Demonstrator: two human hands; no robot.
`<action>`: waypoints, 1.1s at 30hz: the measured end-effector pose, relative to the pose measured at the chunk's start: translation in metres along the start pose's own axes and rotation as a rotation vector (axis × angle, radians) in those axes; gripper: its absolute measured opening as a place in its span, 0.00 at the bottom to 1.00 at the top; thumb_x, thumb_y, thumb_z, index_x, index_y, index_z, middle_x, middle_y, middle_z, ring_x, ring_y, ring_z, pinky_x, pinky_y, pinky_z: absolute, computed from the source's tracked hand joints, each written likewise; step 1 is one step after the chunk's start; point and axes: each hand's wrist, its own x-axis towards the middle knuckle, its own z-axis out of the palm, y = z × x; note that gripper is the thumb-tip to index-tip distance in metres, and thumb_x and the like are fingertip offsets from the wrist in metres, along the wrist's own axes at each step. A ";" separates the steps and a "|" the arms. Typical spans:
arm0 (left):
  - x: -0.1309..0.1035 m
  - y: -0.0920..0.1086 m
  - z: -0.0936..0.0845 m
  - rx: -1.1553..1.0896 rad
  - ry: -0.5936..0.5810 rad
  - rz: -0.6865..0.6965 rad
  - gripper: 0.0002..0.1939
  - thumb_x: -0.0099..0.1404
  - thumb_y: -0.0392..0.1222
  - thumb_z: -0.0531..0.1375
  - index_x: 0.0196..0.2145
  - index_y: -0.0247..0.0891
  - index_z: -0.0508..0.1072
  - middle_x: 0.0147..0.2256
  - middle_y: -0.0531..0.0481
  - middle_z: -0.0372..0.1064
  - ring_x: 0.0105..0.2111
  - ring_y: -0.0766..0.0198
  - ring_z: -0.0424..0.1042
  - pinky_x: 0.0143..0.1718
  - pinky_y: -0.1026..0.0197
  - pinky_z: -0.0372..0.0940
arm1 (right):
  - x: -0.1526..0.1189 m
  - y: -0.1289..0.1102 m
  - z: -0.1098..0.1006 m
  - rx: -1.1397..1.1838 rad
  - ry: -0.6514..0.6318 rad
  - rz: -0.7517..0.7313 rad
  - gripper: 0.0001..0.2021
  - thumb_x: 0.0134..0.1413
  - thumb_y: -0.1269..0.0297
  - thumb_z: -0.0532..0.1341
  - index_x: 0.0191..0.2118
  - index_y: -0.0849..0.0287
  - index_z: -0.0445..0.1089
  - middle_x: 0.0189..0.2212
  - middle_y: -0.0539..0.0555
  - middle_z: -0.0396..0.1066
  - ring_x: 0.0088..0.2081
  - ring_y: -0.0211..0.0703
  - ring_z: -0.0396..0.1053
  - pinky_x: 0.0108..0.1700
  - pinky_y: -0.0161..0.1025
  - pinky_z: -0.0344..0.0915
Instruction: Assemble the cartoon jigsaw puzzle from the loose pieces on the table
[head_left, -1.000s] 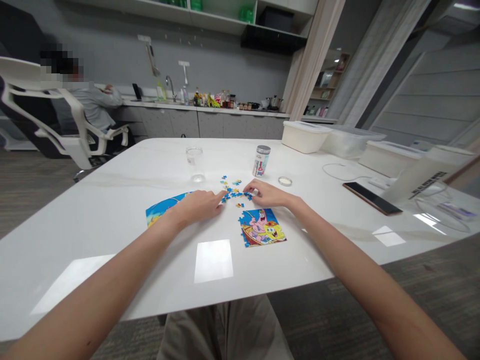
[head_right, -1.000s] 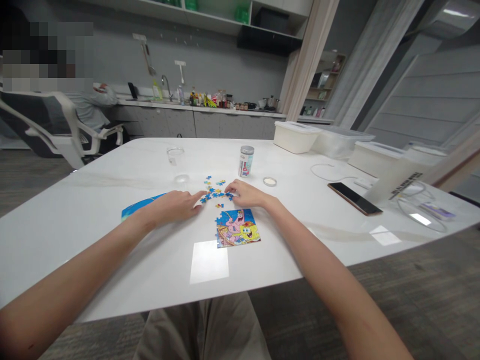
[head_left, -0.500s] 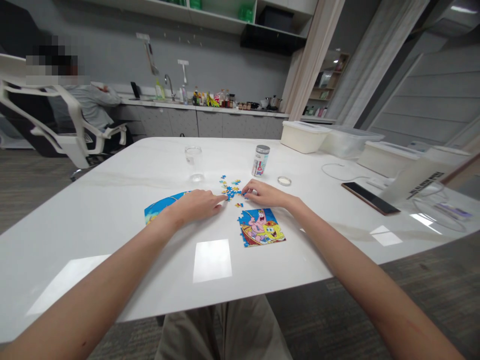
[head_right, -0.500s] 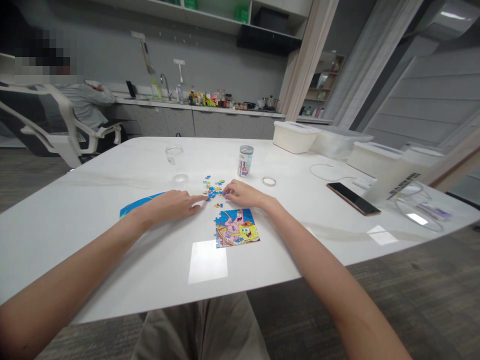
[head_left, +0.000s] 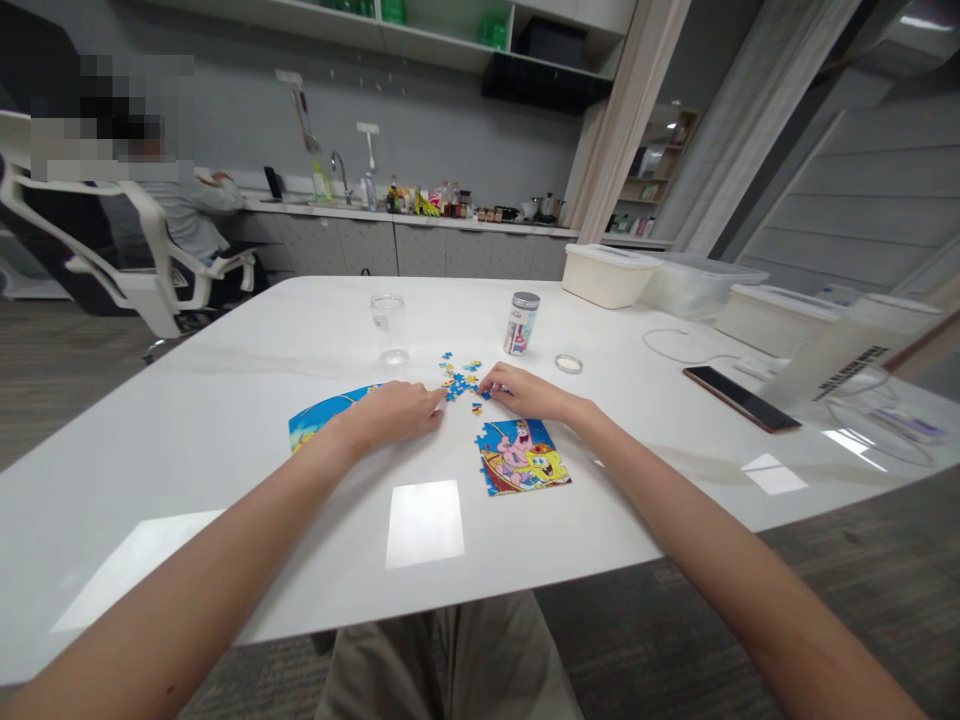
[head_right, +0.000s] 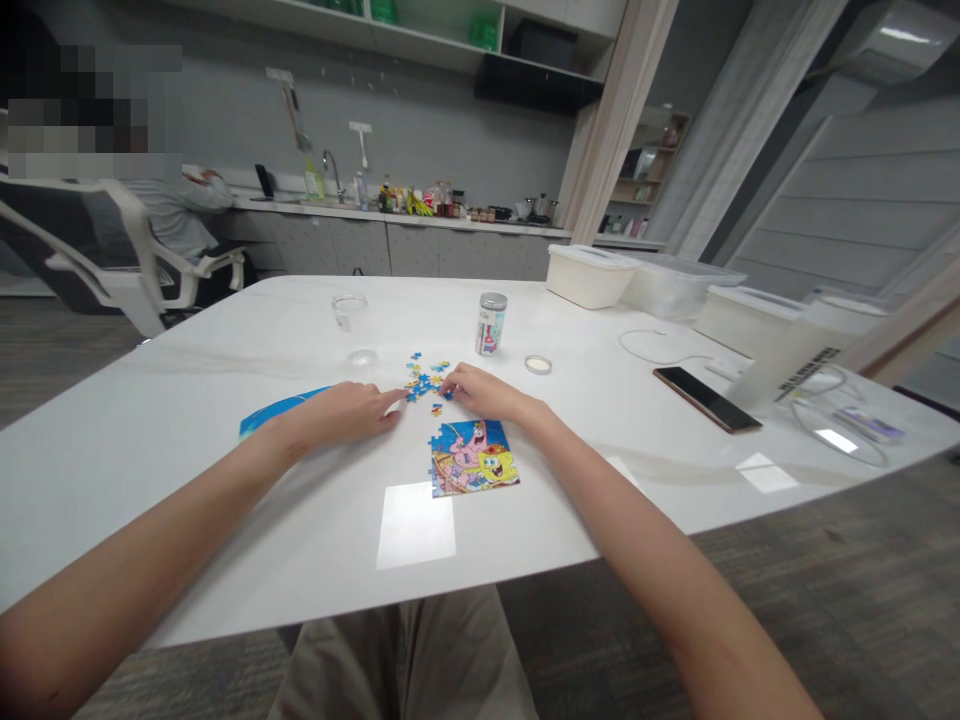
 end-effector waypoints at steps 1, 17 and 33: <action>0.000 0.000 0.000 0.007 -0.007 -0.003 0.20 0.68 0.42 0.46 0.50 0.35 0.70 0.33 0.37 0.75 0.32 0.54 0.75 0.33 0.56 0.64 | -0.001 0.000 -0.001 -0.004 -0.004 0.003 0.12 0.59 0.75 0.53 0.43 0.59 0.71 0.42 0.57 0.67 0.45 0.42 0.67 0.52 0.41 0.63; 0.001 0.000 -0.002 0.055 0.032 -0.033 0.22 0.67 0.44 0.47 0.53 0.33 0.69 0.32 0.36 0.75 0.33 0.48 0.76 0.31 0.55 0.63 | -0.002 0.004 -0.001 -0.095 0.038 0.144 0.19 0.51 0.81 0.52 0.47 0.62 0.68 0.40 0.57 0.66 0.41 0.42 0.66 0.45 0.38 0.62; 0.000 -0.001 0.001 0.107 0.020 0.070 0.23 0.70 0.42 0.46 0.61 0.47 0.62 0.32 0.42 0.75 0.29 0.56 0.74 0.29 0.59 0.61 | -0.003 -0.001 -0.003 -0.126 0.002 0.162 0.10 0.57 0.71 0.58 0.44 0.61 0.70 0.36 0.56 0.68 0.35 0.41 0.67 0.41 0.38 0.62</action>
